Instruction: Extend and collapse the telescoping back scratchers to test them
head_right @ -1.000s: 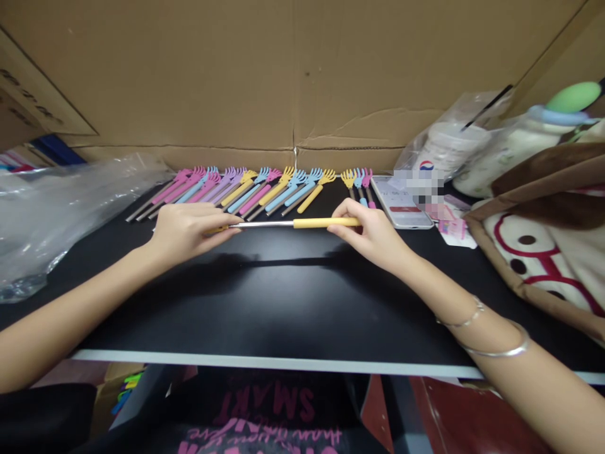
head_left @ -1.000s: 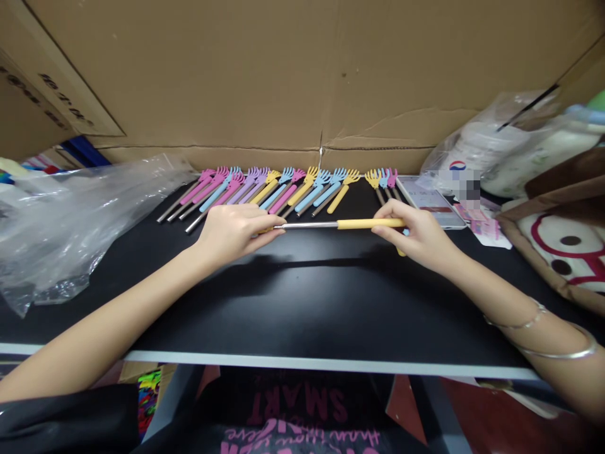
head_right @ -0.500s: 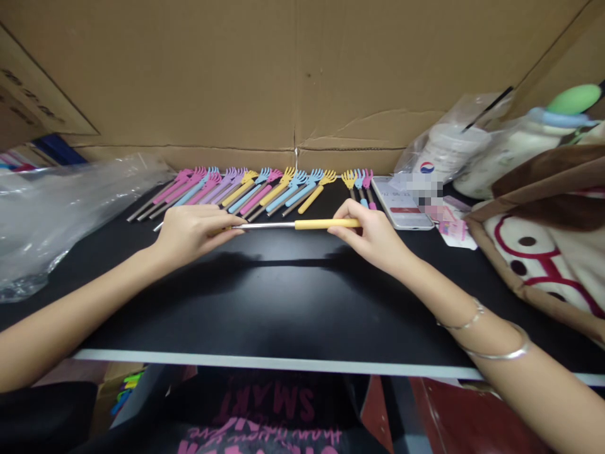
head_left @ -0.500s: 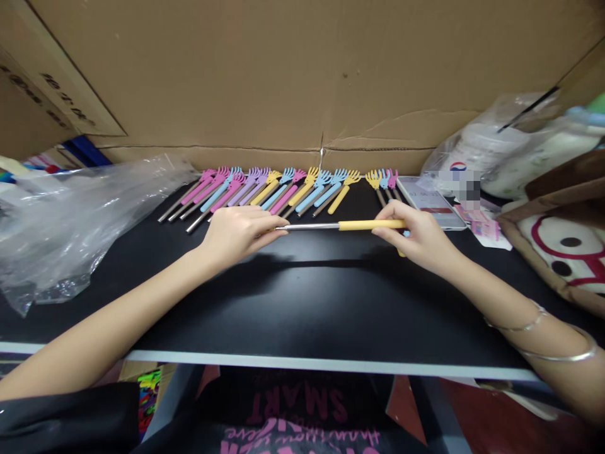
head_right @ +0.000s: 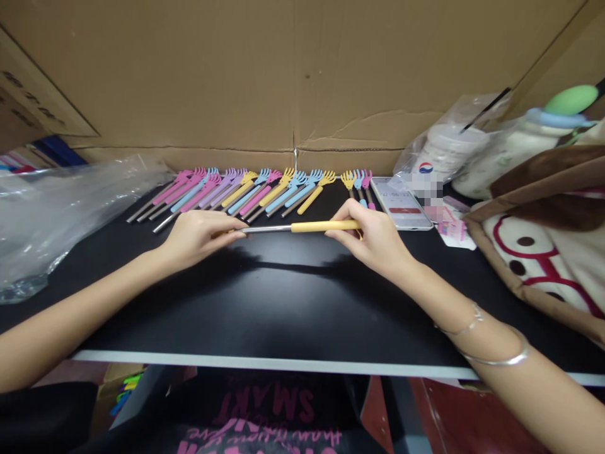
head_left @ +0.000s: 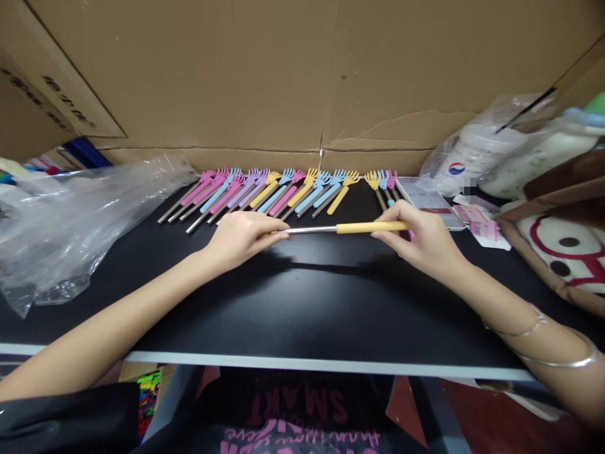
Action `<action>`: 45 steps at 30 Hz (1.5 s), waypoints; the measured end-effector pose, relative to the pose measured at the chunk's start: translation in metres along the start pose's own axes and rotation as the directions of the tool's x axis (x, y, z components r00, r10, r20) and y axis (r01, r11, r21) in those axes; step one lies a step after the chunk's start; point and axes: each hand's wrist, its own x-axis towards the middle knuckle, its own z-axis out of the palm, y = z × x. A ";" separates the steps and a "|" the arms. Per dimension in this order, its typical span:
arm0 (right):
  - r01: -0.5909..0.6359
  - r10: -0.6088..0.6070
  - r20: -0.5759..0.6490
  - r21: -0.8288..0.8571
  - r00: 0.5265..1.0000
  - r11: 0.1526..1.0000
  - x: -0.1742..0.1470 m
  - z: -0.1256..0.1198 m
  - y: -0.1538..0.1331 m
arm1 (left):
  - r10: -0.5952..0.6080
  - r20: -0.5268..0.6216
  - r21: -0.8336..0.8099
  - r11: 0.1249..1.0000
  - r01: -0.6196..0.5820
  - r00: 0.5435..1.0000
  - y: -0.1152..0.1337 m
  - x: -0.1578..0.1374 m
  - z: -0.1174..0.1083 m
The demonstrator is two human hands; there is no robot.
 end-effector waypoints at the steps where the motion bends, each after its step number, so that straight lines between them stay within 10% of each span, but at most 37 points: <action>1: 0.000 0.000 -0.009 -0.006 1.000 1.000 0.000 -0.001 -0.001 | -0.016 0.019 -0.033 0.999 0.017 1.000 0.001 0.001 0.000; 14: -0.001 -0.001 -0.044 -0.044 0.999 0.999 0.000 0.002 0.001 | -0.112 0.181 -0.158 0.977 0.142 0.977 0.006 -0.001 0.005; 45: 0.119 -0.109 0.049 -0.323 0.993 0.939 -0.005 0.007 0.008 | 0.240 -0.150 0.348 0.921 -0.176 0.959 0.011 0.000 -0.005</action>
